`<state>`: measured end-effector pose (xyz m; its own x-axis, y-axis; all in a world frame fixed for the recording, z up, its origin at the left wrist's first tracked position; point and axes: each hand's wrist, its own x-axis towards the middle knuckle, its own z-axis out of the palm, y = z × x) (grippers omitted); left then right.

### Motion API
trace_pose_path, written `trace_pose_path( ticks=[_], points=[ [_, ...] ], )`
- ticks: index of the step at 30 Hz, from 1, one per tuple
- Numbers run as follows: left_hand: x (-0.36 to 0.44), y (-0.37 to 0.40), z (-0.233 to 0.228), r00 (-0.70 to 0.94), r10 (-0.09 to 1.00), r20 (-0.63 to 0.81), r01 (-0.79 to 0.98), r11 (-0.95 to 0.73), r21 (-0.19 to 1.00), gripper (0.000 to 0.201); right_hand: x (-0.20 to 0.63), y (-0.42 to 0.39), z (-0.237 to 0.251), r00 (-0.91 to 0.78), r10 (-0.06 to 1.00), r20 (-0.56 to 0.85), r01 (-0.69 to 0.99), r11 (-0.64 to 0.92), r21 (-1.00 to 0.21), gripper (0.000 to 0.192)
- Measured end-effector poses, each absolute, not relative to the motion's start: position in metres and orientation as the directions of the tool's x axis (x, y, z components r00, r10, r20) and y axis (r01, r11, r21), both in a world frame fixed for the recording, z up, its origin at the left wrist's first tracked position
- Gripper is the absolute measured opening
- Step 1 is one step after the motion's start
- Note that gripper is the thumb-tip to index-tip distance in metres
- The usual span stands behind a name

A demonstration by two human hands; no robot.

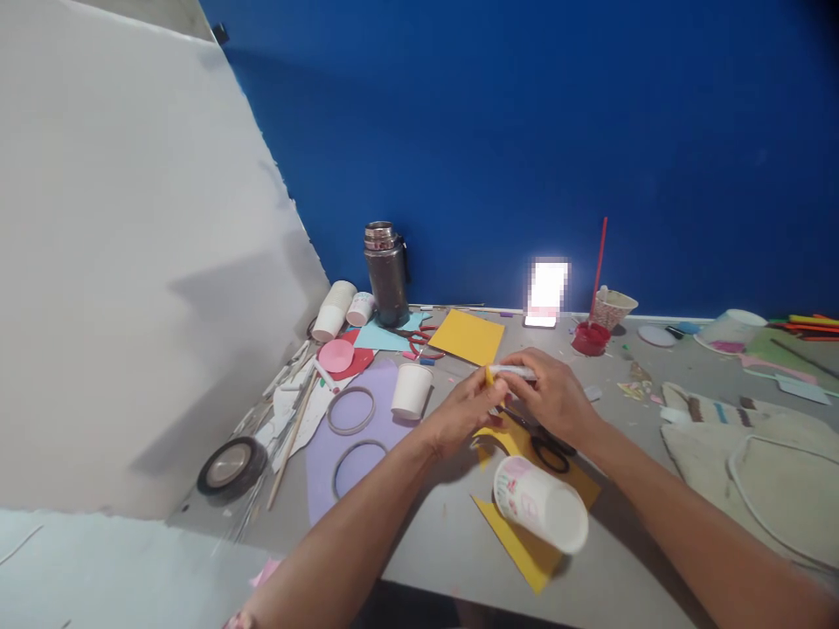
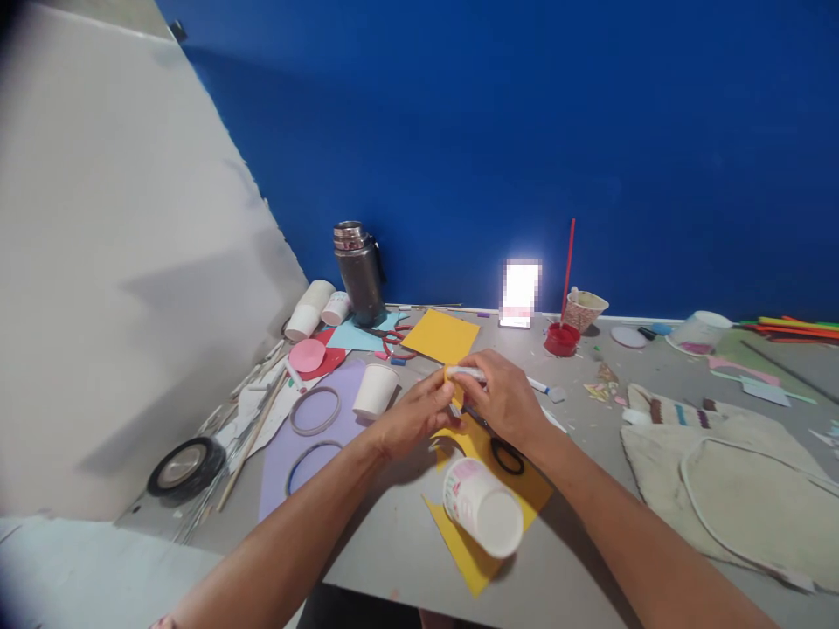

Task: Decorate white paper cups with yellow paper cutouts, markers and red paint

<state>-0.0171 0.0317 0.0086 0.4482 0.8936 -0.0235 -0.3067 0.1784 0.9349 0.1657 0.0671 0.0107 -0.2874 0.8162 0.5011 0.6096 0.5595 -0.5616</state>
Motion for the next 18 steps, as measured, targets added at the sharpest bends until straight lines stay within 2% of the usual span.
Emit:
trace_pose_path(
  ticks=[4, 8, 11, 14, 18],
  points=[
    [-0.013, 0.038, 0.001, 0.441, 0.896, -0.044, -0.371, 0.227, 0.9, 0.062, 0.162, 0.063, 0.008, -0.261, 0.843, 0.47, 0.654, 0.512, -0.557, 0.025],
    [-0.008, 0.039, 0.001, 0.469, 0.883, -0.023, -0.429, 0.251, 0.868, 0.055, 0.16, 0.059, 0.008, -0.238, 0.88, 0.412, 0.706, 0.448, -0.549, 0.03],
    [-0.003, 0.036, 0.001, 0.376, 0.925, -0.048, -0.499, 0.246, 0.831, 0.052, 0.159, 0.058, 0.006, -0.193, 0.905, 0.38, 0.719, 0.394, -0.573, 0.032],
    [0.002, 0.035, -0.001, 0.261, 0.961, -0.09, -0.547, 0.224, 0.806, 0.058, 0.158, 0.057, 0.003, -0.162, 0.915, 0.37, 0.733, 0.363, -0.576, 0.032],
    [0.007, 0.04, -0.001, 0.212, 0.972, -0.097, -0.526, 0.197, 0.827, 0.059, 0.153, 0.055, 0.0, -0.158, 0.919, 0.362, 0.765, 0.346, -0.543, 0.033]
  ],
)
